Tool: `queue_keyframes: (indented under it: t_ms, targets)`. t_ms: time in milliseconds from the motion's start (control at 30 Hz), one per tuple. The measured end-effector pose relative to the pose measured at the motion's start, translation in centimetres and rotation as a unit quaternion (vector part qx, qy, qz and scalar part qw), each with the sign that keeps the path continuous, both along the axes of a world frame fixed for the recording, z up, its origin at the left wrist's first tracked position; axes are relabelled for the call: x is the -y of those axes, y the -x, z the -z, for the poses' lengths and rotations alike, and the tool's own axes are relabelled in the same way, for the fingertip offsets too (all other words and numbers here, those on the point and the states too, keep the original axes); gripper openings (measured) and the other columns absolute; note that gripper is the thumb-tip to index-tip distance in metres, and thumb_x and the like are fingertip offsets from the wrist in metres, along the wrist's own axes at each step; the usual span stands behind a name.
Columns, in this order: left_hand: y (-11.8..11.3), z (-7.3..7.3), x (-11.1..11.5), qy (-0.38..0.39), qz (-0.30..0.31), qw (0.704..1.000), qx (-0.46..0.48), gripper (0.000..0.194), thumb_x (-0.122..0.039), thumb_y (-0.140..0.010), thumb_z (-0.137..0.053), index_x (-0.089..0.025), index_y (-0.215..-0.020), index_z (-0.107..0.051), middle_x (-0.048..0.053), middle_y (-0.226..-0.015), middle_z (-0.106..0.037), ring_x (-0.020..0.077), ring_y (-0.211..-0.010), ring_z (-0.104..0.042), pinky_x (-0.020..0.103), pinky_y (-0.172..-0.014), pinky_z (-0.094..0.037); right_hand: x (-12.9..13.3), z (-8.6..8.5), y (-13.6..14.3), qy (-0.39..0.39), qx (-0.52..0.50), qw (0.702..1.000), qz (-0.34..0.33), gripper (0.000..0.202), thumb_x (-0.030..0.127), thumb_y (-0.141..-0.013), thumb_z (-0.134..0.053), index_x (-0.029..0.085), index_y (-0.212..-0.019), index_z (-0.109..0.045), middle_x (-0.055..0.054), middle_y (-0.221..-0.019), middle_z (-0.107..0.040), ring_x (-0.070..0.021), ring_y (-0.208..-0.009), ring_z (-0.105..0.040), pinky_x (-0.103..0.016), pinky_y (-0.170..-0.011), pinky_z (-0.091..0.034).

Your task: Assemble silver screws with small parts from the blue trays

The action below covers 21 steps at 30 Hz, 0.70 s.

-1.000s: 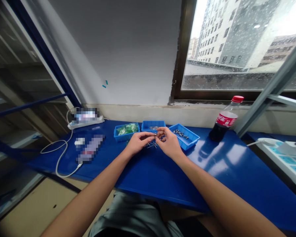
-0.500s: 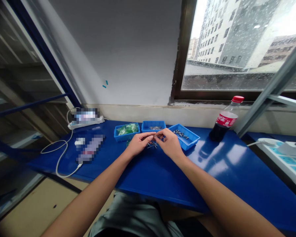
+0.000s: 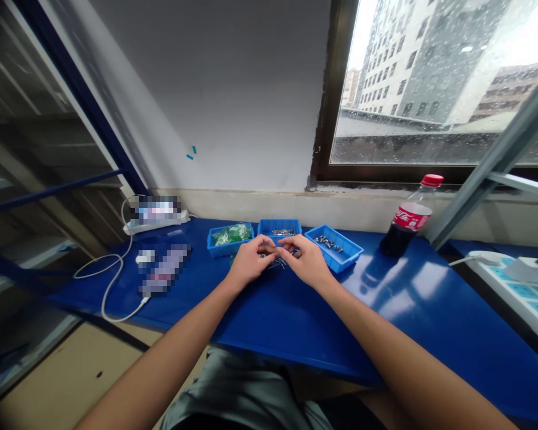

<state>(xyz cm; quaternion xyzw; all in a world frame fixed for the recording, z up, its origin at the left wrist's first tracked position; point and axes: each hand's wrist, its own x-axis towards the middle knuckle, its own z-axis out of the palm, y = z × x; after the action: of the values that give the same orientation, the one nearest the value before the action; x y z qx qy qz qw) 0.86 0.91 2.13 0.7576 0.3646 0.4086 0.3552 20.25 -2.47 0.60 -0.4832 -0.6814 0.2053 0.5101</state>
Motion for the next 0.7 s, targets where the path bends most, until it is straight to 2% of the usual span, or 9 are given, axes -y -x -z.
queue_keyframes:
  t_ms: [133,300,500,700]
  targets:
    - [-0.1,0.0,0.3,-0.042,0.007,0.999,-0.02,0.015,-0.019,-0.086,-0.072,-0.021,-0.098,-0.062,0.002,-0.09,-0.08,0.0198,-0.086,-0.077,0.028,-0.077,-0.057,0.0,0.0,0.2,-0.004,0.019,1.0,0.0,0.023,0.045,-0.095,-0.068,0.024,-0.091,-0.077,-0.007,-0.093,-0.073,-0.0234,-0.086,-0.069,-0.035,-0.071,-0.057]
    - [-0.2,0.2,-0.1,-0.026,-0.013,0.999,0.021,0.025,-0.021,-0.085,-0.076,-0.021,-0.104,-0.059,0.003,-0.092,-0.08,0.0184,-0.081,-0.076,0.03,-0.079,-0.058,-0.1,0.0,0.1,-0.006,0.021,1.0,0.013,0.024,0.043,-0.097,-0.065,0.023,-0.092,-0.077,-0.007,-0.094,-0.073,-0.0226,-0.085,-0.068,-0.033,-0.069,-0.055]
    - [-0.3,0.5,-0.6,0.001,-0.023,0.996,0.085,0.034,-0.027,-0.084,-0.081,-0.02,-0.108,-0.058,0.005,-0.092,-0.079,0.0193,-0.084,-0.076,0.03,-0.078,-0.058,0.2,-0.2,0.1,-0.056,0.069,0.996,0.012,0.019,0.033,-0.099,-0.06,0.023,-0.094,-0.076,-0.006,-0.09,-0.07,-0.0208,-0.081,-0.066,-0.032,-0.068,-0.053]
    - [-0.4,0.6,-0.7,0.004,-0.016,0.994,0.109,0.041,-0.027,-0.082,-0.083,-0.018,-0.115,-0.06,0.005,-0.094,-0.078,0.0179,-0.084,-0.075,0.028,-0.077,-0.058,-0.1,0.5,0.3,-0.049,0.064,0.997,-0.009,0.014,0.027,-0.095,-0.063,0.022,-0.097,-0.076,-0.005,-0.09,-0.07,-0.0207,-0.081,-0.068,-0.033,-0.07,-0.056]
